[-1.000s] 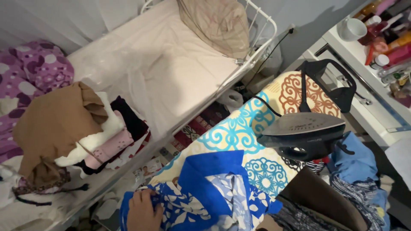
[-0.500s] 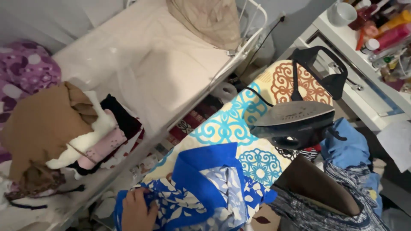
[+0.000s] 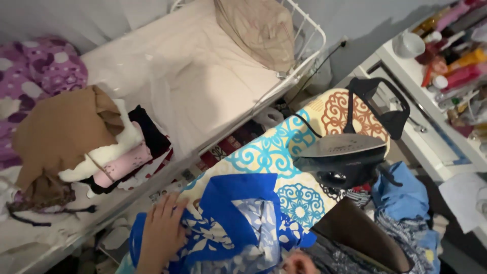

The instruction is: The recorder irons a blue floral shirt on an ironing board and places it on a hanger.

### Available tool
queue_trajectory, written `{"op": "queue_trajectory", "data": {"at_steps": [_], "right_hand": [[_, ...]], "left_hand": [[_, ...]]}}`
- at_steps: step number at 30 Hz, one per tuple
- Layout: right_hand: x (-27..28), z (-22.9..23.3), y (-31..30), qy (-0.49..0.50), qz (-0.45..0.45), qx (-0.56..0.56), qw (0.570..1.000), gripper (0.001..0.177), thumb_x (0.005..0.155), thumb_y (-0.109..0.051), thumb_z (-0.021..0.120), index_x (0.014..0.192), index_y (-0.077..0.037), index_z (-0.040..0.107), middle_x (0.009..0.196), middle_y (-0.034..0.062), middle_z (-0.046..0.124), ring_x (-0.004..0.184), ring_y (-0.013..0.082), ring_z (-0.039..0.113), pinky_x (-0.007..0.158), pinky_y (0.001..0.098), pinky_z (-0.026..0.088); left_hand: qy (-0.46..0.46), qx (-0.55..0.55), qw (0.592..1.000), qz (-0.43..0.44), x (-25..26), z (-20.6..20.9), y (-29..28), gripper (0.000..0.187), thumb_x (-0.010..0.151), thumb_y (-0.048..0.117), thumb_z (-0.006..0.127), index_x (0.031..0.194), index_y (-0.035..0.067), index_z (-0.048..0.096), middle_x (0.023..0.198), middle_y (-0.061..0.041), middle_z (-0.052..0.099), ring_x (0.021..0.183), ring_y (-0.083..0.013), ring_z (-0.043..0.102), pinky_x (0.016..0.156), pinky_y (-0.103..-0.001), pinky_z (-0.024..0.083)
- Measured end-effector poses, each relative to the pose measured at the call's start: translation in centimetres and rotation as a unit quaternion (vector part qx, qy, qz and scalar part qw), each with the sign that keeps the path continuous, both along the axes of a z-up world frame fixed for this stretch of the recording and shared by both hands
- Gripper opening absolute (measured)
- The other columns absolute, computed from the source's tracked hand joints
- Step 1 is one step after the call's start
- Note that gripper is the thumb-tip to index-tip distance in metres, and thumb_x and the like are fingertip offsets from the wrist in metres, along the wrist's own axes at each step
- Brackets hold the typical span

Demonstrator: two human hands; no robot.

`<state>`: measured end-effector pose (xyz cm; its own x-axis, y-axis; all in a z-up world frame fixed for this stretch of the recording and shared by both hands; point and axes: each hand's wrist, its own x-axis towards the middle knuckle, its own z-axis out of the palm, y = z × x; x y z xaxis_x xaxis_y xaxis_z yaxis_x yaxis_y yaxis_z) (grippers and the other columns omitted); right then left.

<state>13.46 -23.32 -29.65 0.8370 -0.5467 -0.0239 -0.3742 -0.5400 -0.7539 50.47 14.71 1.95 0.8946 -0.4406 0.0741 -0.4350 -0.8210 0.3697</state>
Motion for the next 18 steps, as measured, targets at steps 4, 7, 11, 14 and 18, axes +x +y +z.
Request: {"op": "queue_trajectory", "data": {"at_steps": [4,7,11,14,18], "right_hand": [[26.5,32.4,12.2,-0.105,0.229,-0.126,0.959,0.058,0.077,-0.032,0.086,0.121,-0.003,0.061,0.109,0.0191,0.066,0.094,0.0420,0.067,0.081,0.0452,0.054],[29.5,27.5,13.0,0.012,0.310,-0.179,0.934,0.073,0.076,-0.048,0.086,0.118,0.006,0.058,0.107,0.0236,0.066,0.100,0.0488,0.064,0.082,0.0510,0.050],[27.8,25.0,11.0,-0.051,0.341,0.017,0.938,0.049,0.091,-0.041,0.076,0.121,-0.002,0.068,0.111,0.0160,0.074,0.101,0.0365,0.072,0.086,0.0412,0.056],[23.6,26.5,7.9,0.083,0.281,0.503,0.813,0.054,0.091,-0.034,0.074,0.130,0.003,0.067,0.112,0.0131,0.075,0.098,0.0265,0.069,0.087,0.0400,0.055],[16.8,19.8,4.0,0.202,0.243,0.665,0.677,0.061,0.086,-0.027,0.074,0.137,0.001,0.058,0.121,0.0144,0.072,0.108,0.0277,0.070,0.096,0.0435,0.054]], "left_hand": [[0.064,0.068,0.995,-0.040,0.4,-0.5,0.7,0.064,0.060,0.021,0.079,0.121,0.013,0.062,0.146,-0.013,0.049,0.142,-0.0371,0.039,0.112,-0.050,0.030],[0.156,0.088,0.984,-0.020,-2.0,1.3,1.4,0.049,0.073,0.023,0.077,0.120,0.020,0.062,0.123,-0.007,0.062,0.129,-0.0281,0.053,0.114,-0.043,0.038],[0.132,-0.034,0.982,0.133,-10.6,1.8,3.5,0.045,0.078,0.024,0.078,0.120,0.018,0.063,0.113,-0.012,0.072,0.110,-0.0367,0.065,0.092,-0.048,0.051],[0.213,-0.078,0.935,0.274,-18.1,3.6,3.3,0.060,0.074,0.025,0.080,0.132,0.024,0.063,0.094,-0.019,0.076,0.098,-0.0397,0.071,0.084,-0.050,0.056],[0.059,-0.094,0.965,0.236,-29.4,-5.9,2.8,0.071,0.063,0.034,0.077,0.132,0.022,0.064,0.092,-0.021,0.076,0.088,-0.0413,0.072,0.079,-0.051,0.055]]}}
